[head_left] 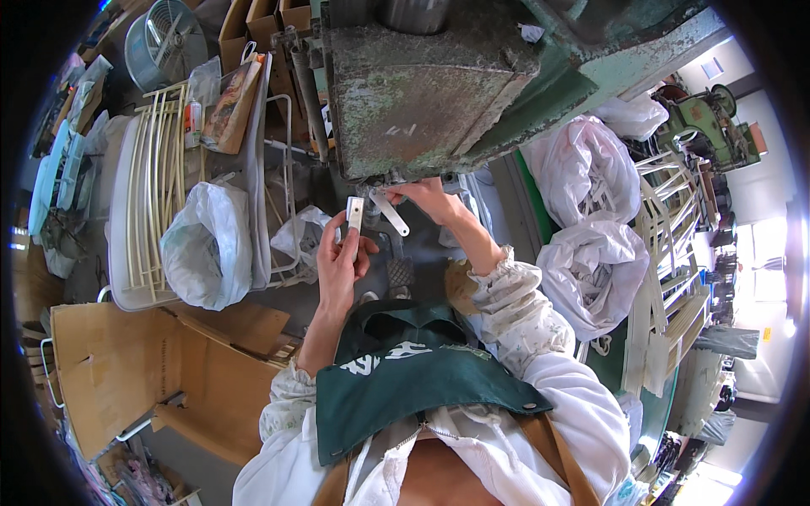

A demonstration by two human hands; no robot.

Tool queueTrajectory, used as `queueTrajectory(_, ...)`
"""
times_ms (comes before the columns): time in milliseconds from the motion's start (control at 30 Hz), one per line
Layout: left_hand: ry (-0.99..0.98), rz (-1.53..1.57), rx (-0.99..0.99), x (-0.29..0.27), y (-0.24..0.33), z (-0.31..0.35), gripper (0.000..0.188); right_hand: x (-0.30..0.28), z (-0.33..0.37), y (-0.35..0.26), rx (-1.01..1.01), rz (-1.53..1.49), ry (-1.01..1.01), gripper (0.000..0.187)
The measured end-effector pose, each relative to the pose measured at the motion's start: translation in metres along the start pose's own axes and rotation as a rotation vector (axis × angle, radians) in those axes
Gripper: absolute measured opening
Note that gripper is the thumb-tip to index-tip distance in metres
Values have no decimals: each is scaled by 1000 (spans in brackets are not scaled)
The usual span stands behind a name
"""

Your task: The person repeatedly picks up small white plastic pieces from a bag, places them into a press machine, and removes them after pressing. The person handles the pieces one at a time and returns them to the bag after each cycle.

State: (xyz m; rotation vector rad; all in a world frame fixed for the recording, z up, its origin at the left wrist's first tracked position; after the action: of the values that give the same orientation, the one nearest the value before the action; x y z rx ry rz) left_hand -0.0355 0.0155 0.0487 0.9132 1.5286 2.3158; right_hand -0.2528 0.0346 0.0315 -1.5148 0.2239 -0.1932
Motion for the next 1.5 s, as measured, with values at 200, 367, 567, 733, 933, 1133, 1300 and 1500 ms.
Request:
queueTrajectory(200, -1, 4, -7, -16, -3, -2, 36, 35, 10, -47, 32, -75, 60, 19)
queueTrajectory(367, -41, -78, 162, -2, 19, -4, 32, 27, 20, -30, -341, 467, 244, 30)
queueTrajectory(567, -98, -164, 164, 15, 28, -27, 33, 34, 46, -26, 61, 285, -95, 23)
queueTrajectory(733, -83, -123, 94, 11, 27, -32, 32, 42, 51, -32, 225, 86, -62, 25)
queueTrajectory(933, -5, -48, 75, 7, 18, -32, 28, 35, 52, -49, 241, 89, -62, 24)
queueTrajectory(1133, 18, -160, 22, -8, 21, -25, 21, 40, 69, -48, 297, 4, -73, 28)
queueTrajectory(1300, 44, -114, 14, -14, 21, -26, 18, 44, 69, -47, 289, -27, -80, 29)
queueTrajectory(1500, 32, -101, 5, -7, 34, -25, 17, 39, 70, -55, 268, -101, -73, 29)
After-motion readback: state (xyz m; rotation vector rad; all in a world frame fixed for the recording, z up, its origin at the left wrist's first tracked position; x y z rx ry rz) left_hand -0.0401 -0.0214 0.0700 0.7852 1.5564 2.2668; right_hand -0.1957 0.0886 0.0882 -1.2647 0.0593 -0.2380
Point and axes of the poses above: each hand's wrist, its own z-axis away from the middle knuckle, its own x-axis out of the palm, y = z × x, the point moved 2 cm from there along -z, towards the middle knuckle
